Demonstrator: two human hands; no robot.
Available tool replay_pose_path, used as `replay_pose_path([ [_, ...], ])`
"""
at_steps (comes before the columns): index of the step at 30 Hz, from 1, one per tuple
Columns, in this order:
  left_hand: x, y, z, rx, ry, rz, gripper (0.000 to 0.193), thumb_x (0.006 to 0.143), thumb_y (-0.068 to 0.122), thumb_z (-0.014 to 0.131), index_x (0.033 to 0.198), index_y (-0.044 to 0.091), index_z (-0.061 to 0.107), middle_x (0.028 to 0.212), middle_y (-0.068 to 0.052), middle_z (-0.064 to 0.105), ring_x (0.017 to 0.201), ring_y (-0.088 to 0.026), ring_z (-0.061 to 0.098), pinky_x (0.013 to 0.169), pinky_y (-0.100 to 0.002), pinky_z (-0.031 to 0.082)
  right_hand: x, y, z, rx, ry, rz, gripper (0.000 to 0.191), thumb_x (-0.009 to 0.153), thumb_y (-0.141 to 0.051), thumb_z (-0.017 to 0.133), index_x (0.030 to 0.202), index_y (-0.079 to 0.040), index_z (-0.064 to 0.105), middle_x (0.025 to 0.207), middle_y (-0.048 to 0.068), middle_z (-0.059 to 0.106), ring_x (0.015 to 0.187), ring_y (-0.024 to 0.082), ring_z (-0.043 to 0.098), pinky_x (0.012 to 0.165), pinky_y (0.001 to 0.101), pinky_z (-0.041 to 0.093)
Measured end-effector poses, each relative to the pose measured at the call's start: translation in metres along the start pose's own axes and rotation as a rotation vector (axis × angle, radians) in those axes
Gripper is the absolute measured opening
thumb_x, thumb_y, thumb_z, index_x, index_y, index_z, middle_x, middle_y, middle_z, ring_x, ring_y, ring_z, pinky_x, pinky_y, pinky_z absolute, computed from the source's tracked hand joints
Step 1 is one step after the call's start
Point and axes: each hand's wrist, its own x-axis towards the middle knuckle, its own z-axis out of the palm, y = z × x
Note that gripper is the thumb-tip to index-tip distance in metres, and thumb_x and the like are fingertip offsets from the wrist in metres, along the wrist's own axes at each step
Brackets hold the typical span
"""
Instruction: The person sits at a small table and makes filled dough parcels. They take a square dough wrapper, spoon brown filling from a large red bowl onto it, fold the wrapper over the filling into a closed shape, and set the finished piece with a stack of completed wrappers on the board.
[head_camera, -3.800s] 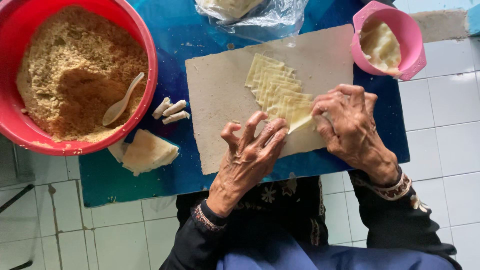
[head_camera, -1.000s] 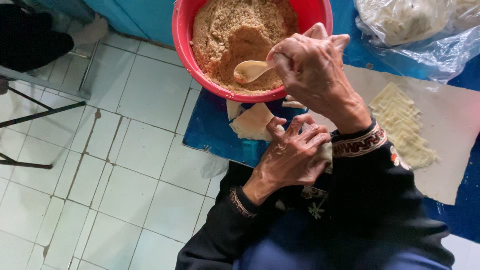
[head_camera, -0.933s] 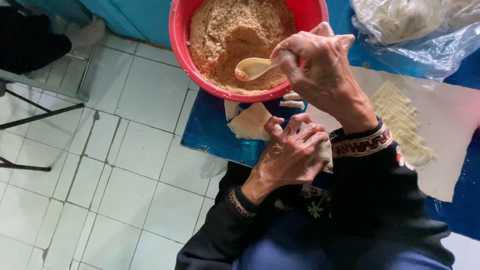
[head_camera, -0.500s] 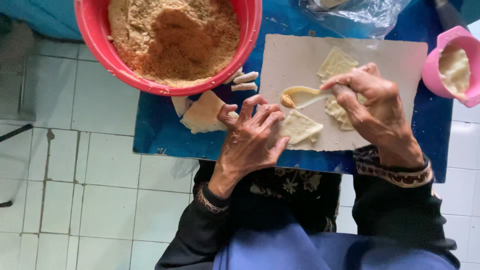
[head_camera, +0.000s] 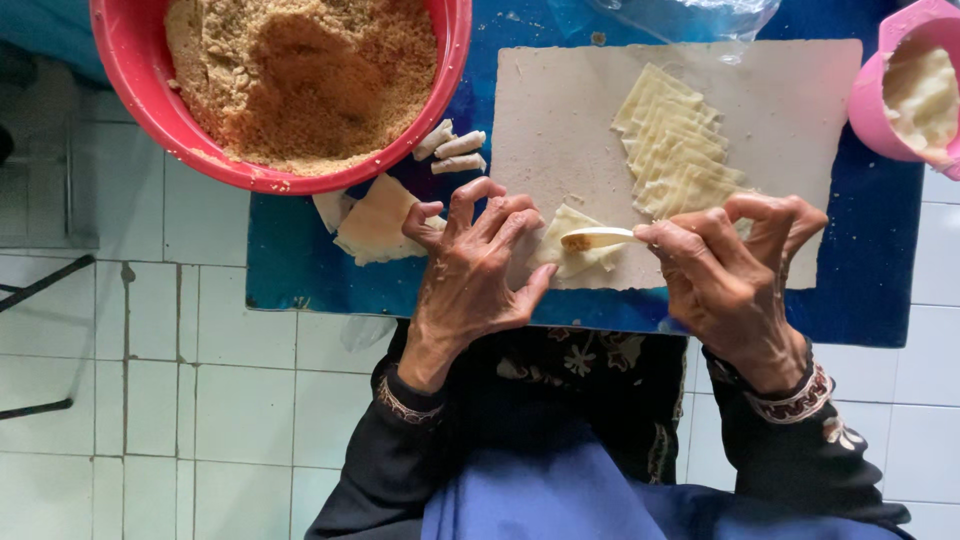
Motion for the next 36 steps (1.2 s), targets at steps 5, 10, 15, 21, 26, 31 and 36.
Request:
replay_pose_path([
  [5, 0.0, -0.001, 0.001, -0.01, -0.004, -0.003, 0.047, 0.074, 0.04, 0.082, 0.111, 0.018, 0.064, 0.124, 0.007, 0.061, 0.129, -0.019, 0.047, 0.103, -0.055, 0.022, -0.011, -0.001, -0.003, -0.145, 0.025, -0.072, 0.027, 0.098, -0.007, 0.074, 0.118, -0.024, 0.078, 0.097, -0.013, 0.066, 0.11, 0.023, 0.041, 0.098, 0.0502, 0.025],
  [10, -0.002, -0.003, 0.0, -0.014, -0.005, -0.001, 0.047, 0.074, 0.04, 0.082, 0.112, 0.018, 0.064, 0.124, 0.006, 0.061, 0.129, -0.019, 0.047, 0.103, -0.054, 0.022, -0.013, -0.006, -0.005, -0.234, 0.036, -0.1, 0.029, 0.096, -0.003, 0.074, 0.116, -0.024, 0.078, 0.093, -0.014, 0.061, 0.109, 0.023, 0.041, 0.095, 0.0494, 0.026],
  [15, -0.003, -0.006, -0.002, -0.024, -0.005, 0.001, 0.045, 0.077, 0.039, 0.082, 0.112, 0.016, 0.064, 0.124, 0.006, 0.061, 0.129, -0.018, 0.047, 0.103, -0.054, 0.022, -0.009, -0.014, -0.01, -0.315, 0.044, -0.144, 0.024, 0.089, -0.007, 0.074, 0.107, -0.022, 0.08, 0.095, -0.011, 0.061, 0.102, 0.019, 0.041, 0.092, 0.0514, 0.028],
  [21, -0.004, -0.007, -0.003, -0.047, -0.001, -0.001, 0.045, 0.077, 0.038, 0.081, 0.112, 0.016, 0.065, 0.124, 0.006, 0.062, 0.129, -0.018, 0.048, 0.103, -0.054, 0.022, -0.009, -0.017, -0.01, -0.32, 0.065, -0.165, 0.016, 0.091, -0.015, 0.074, 0.103, -0.023, 0.08, 0.094, -0.011, 0.059, 0.101, 0.021, 0.042, 0.091, 0.0515, 0.028],
  [26, -0.005, -0.008, -0.003, -0.057, 0.003, -0.002, 0.044, 0.076, 0.037, 0.081, 0.111, 0.016, 0.065, 0.123, 0.006, 0.062, 0.129, -0.018, 0.048, 0.104, -0.054, 0.022, -0.006, -0.022, -0.011, -0.315, 0.063, -0.074, 0.015, 0.093, -0.01, 0.071, 0.102, -0.019, 0.079, 0.092, -0.006, 0.065, 0.106, 0.025, 0.042, 0.093, 0.0524, 0.028],
  [31, -0.007, -0.007, -0.004, -0.051, 0.036, -0.009, 0.043, 0.075, 0.036, 0.081, 0.109, 0.016, 0.066, 0.122, 0.006, 0.063, 0.128, -0.017, 0.049, 0.104, -0.054, 0.022, 0.02, -0.026, -0.011, 0.11, 0.131, 0.251, 0.007, 0.108, -0.008, 0.069, 0.112, -0.01, 0.074, 0.098, 0.001, 0.066, 0.107, 0.023, 0.046, 0.095, 0.0386, 0.033],
  [36, -0.008, -0.004, -0.005, -0.01, 0.071, -0.016, 0.041, 0.076, 0.034, 0.08, 0.11, 0.016, 0.066, 0.122, 0.007, 0.063, 0.129, -0.017, 0.049, 0.104, -0.053, 0.023, 0.09, -0.034, 0.003, 0.339, 0.222, 0.11, 0.008, 0.115, -0.002, 0.066, 0.121, -0.006, 0.069, 0.103, 0.003, 0.068, 0.105, 0.023, 0.052, 0.095, 0.0323, 0.039],
])
